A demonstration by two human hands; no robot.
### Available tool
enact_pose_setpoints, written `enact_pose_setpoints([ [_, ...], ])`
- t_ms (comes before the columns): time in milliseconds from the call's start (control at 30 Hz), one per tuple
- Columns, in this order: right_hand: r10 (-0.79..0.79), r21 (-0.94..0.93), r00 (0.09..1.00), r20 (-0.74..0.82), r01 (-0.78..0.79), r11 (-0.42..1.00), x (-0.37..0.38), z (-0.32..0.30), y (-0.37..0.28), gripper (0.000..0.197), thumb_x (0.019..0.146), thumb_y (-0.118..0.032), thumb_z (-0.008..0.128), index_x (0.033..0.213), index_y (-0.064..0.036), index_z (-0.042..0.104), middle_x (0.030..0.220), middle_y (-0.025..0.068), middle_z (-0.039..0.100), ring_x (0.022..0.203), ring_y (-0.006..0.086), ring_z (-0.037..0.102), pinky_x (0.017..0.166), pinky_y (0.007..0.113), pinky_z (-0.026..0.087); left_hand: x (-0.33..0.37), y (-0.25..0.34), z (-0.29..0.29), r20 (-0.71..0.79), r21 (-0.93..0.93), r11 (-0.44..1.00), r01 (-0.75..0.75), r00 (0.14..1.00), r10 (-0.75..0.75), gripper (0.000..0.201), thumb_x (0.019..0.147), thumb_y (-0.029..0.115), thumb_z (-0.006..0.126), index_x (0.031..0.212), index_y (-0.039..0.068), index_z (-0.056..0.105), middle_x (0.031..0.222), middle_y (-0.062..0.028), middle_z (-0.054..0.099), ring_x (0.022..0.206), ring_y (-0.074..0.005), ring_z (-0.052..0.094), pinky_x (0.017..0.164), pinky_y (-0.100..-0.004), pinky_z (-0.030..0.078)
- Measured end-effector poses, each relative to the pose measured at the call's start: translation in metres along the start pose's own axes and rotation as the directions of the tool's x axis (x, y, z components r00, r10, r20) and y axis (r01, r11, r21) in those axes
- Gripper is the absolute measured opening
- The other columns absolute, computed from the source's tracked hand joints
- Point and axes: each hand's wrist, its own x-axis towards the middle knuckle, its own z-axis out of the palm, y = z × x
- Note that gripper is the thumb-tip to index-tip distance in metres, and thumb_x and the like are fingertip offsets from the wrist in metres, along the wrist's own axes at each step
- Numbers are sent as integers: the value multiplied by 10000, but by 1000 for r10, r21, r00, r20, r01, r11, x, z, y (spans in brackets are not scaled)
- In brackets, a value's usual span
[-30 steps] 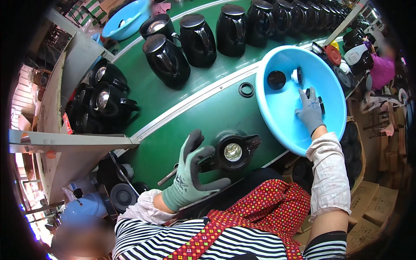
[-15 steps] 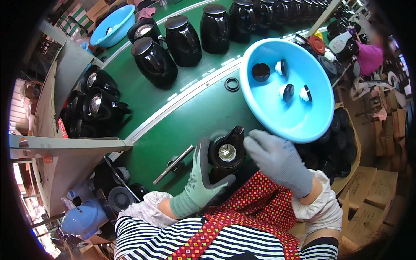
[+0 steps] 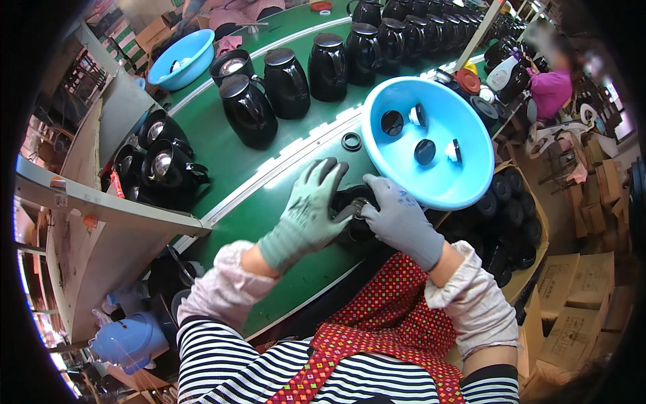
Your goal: The person assembles black electric kettles on a green workbench. They insert a metal heating element into the kettle base, place a black rubber gasket over the opening, and secure it with a black plastic cap. The person repeats this process for multiple kettles, placing finished units on the bench and retrieving new ones from a nearby bin.
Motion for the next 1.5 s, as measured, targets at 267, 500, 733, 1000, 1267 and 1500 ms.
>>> enact_pose_setpoints([
  [267, 219, -283, 955, 200, -158, 946, 25, 0, -14, 279, 973, -181, 660, 1192, -13, 620, 1056, 224, 742, 1025, 405, 736, 922, 500, 575, 60, 27, 1, 542, 320, 944, 79, 802, -251, 338, 922, 296, 659, 1101, 21, 740, 1001, -204, 784, 976, -374, 770, 911, -453, 611],
  [500, 149, -288, 983, 111, -111, 951, 18, 10, -10, 224, 970, -160, 649, 1137, -15, 619, 969, 206, 752, 952, 397, 749, 839, 473, 593, 58, 28, 5, 516, 354, 934, 45, 824, -235, 292, 921, 282, 660, 1043, 37, 763, 985, -204, 786, 977, -365, 774, 917, -452, 610],
  [733, -65, 331, 991, 121, 21, 944, 0, -16, 29, 353, 1010, -296, 691, 1246, -35, 658, 1237, 237, 676, 1049, 390, 697, 900, 448, 580, 69, -18, -15, 587, -89, 994, 67, 809, -2, 430, 990, 264, 708, 1398, 128, 687, 988, -135, 779, 803, -273, 729, 765, -421, 580],
  [1000, 260, 446, 963, 72, -265, 855, -69, -7, 20, 511, 1055, -381, 693, 1371, 18, 641, 1217, 219, 705, 1028, 340, 711, 923, 398, 562, -41, -2, -1, -202, -373, 901, 223, 928, -313, 428, 936, 31, 696, 1357, 3, 618, 1114, -137, 679, 977, -219, 712, 892, -345, 569],
  [1267, -141, 398, 927, 349, -10, 917, -121, 24, -24, 406, 995, -260, 661, 1329, -33, 626, 1129, 183, 667, 1019, 377, 710, 844, 422, 570, -114, 43, 51, -99, -504, 782, 366, 875, -474, 1255, 690, 333, 1013, 1629, -27, 264, 1465, -241, 427, 1278, -389, 553, 1066, -471, 499],
  [1500, 268, 50, 955, -129, -263, 963, -24, -44, 83, 412, 936, -305, 707, 1310, -134, 686, 1357, 177, 640, 1089, 320, 715, 876, 451, 580, -119, 2, 42, -37, -38, 986, 165, 985, -167, 973, 739, 144, 879, 1607, 38, 451, 1178, -162, 646, 1058, -337, 634, 1053, -502, 480],
])
